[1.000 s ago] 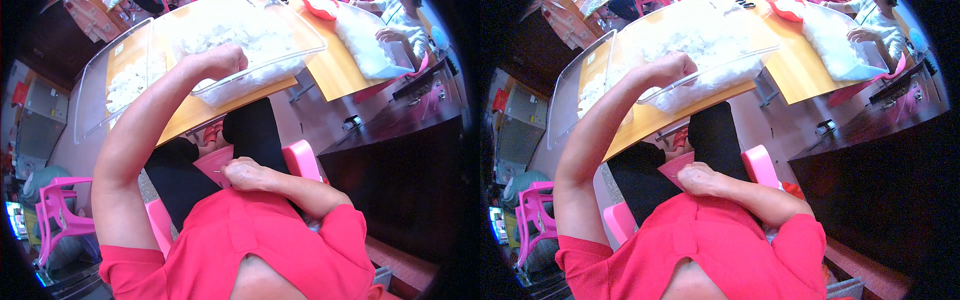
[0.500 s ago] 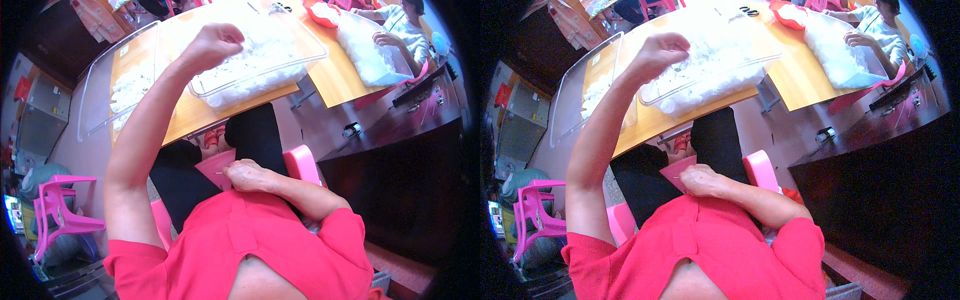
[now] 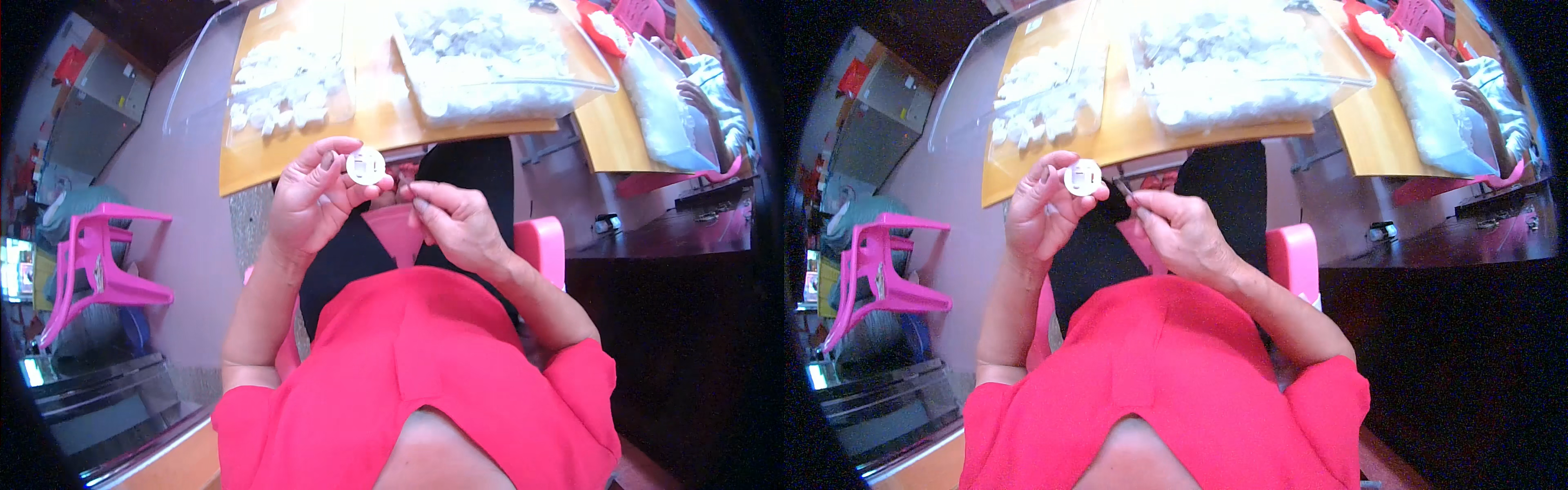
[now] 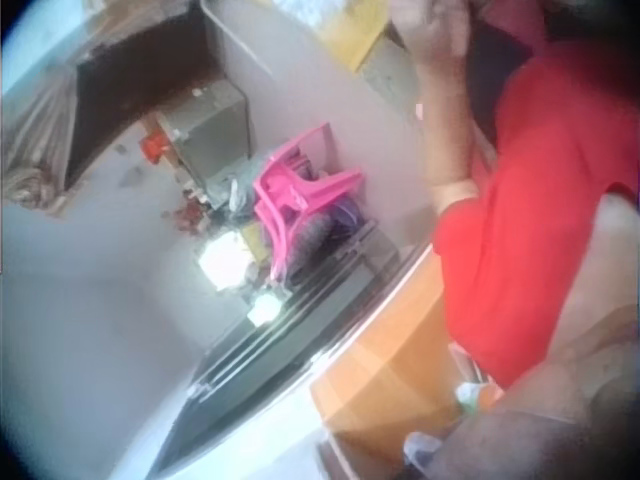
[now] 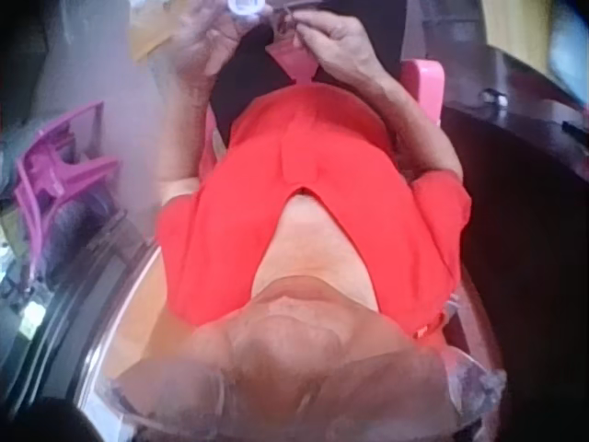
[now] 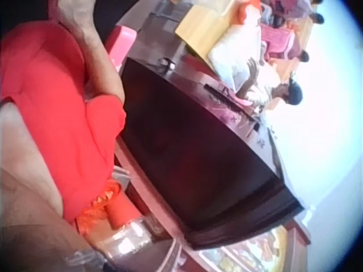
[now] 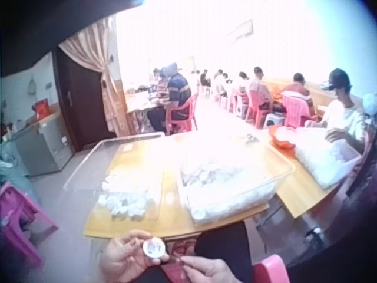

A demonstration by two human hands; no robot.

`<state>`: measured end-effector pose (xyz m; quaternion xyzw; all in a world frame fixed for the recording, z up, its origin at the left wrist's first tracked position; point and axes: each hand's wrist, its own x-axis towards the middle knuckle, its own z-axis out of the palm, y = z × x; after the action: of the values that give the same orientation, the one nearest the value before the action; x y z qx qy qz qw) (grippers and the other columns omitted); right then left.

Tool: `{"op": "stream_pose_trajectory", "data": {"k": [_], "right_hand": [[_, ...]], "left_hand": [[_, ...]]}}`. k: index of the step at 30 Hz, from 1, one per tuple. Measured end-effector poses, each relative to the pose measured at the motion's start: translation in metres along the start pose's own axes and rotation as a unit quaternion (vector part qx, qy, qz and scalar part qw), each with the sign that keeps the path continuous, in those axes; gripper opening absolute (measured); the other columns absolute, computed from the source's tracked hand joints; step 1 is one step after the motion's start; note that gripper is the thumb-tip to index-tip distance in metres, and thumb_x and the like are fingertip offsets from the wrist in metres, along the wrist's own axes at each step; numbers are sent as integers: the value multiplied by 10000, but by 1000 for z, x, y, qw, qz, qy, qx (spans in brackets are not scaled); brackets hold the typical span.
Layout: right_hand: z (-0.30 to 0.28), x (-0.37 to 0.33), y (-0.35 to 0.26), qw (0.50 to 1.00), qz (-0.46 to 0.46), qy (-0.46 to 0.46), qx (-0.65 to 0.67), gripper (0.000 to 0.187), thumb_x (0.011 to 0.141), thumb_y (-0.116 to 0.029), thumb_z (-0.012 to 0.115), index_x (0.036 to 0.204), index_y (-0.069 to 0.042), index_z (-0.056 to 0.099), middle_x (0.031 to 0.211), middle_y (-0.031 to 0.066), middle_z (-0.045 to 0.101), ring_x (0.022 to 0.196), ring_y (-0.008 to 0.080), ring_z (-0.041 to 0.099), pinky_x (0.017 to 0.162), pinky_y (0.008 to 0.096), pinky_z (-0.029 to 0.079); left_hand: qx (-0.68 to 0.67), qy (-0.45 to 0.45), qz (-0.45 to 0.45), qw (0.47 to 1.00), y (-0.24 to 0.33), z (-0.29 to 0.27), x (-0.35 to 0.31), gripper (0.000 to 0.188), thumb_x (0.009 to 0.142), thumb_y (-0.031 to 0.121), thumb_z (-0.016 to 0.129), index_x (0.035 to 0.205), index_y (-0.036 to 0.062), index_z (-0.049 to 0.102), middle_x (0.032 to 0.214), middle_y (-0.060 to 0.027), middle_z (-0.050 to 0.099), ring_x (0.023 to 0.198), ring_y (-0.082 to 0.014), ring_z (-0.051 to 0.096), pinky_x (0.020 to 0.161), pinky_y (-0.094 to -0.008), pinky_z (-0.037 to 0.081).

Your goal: The person picks up a white plastic component from a tray and uses a thin metal tool to press into its center before placing it in a container and reaching for more parts.

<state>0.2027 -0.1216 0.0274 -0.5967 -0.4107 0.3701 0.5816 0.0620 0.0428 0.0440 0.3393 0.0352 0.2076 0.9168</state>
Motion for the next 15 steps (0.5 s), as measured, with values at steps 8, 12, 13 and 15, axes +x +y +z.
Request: {"op": "stream_pose_trajectory", "data": {"k": [8, 12, 13, 15], "right_hand": [[37, 0, -10, 975, -202, 15, -89, 263, 837, 36, 563, 1092, 21, 624, 784, 144, 613, 641, 235, 617, 554, 298, 483], [44, -9, -10, 931, -291, -4, -221, 368, 759, 61, 593, 1126, 37, 595, 731, 154, 573, 639, 311, 610, 544, 371, 498], [45, -12, -13, 926, -282, -12, -251, 391, 744, 60, 595, 1134, 35, 595, 713, 143, 559, 622, 299, 602, 533, 376, 494], [46, -15, -14, 919, -273, -23, -283, 413, 730, 59, 596, 1142, 32, 595, 696, 132, 545, 604, 287, 594, 522, 380, 490]], "left_hand": [[129, 74, 108, 983, -12, -9, -52, 239, 917, 53, 578, 1143, -21, 549, 1075, -160, 630, 959, -246, 641, 799, -384, 562], [135, 82, 128, 979, -12, -6, -65, 331, 898, 50, 609, 1212, -29, 538, 1093, -159, 627, 983, -234, 638, 796, -363, 569], [128, 80, 130, 980, -13, -6, -67, 371, 891, 49, 620, 1243, -28, 530, 1104, -163, 625, 989, -234, 638, 800, -356, 566], [118, 72, 133, 981, -15, -6, -69, 372, 890, 46, 620, 1243, -29, 532, 1109, -164, 624, 988, -232, 637, 802, -351, 564]]}}
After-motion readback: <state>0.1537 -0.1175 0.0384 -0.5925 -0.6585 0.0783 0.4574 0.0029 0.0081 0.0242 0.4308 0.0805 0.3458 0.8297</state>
